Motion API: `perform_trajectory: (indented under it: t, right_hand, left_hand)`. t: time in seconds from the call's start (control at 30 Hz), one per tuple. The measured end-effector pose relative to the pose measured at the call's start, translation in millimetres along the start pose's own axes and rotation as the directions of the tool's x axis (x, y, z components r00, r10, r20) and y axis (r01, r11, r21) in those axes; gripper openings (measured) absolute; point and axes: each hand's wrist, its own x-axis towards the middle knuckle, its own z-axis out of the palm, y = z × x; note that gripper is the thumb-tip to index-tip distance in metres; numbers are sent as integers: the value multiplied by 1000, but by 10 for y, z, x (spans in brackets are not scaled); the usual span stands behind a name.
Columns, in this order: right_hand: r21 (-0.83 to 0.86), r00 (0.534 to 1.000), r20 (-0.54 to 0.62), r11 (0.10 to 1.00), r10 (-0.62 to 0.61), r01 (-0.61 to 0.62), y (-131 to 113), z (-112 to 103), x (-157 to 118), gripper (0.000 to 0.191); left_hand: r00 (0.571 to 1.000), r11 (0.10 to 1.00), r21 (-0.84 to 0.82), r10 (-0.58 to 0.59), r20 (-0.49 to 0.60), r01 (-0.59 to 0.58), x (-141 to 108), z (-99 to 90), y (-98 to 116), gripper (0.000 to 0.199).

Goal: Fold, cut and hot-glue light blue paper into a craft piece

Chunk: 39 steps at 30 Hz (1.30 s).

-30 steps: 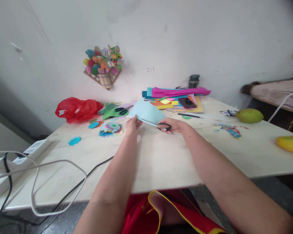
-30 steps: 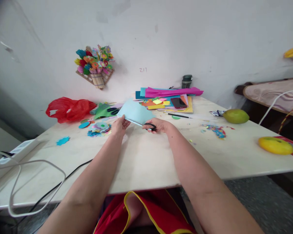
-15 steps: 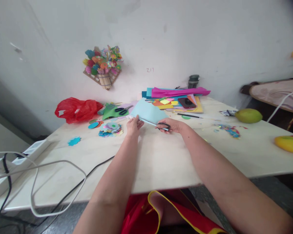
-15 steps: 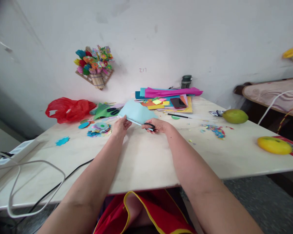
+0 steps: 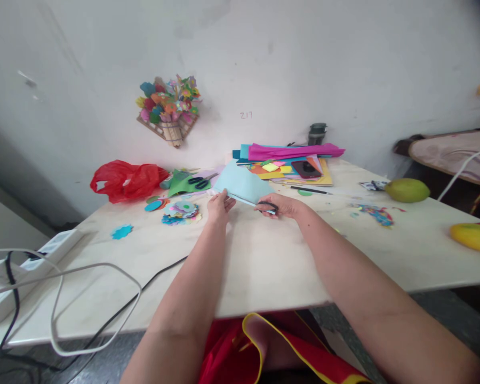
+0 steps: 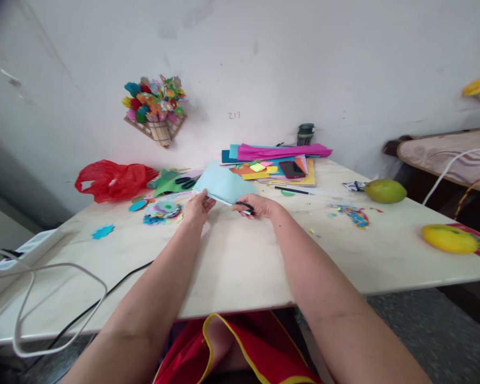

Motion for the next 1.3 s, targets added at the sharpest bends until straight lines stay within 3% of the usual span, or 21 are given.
perform_trajectory:
  t: [0.83, 1.3]
  right_hand:
    - [19, 998, 33, 999, 49, -50, -20, -42, -48, 26]
    - [-33, 1000, 25, 999, -16, 17, 18, -41, -22, 27]
  left_hand:
    - [1000, 999, 41, 16, -14, -16, 24, -33, 13, 19]
    - [1000, 998, 57, 4, 12, -4, 21, -7, -23, 14]
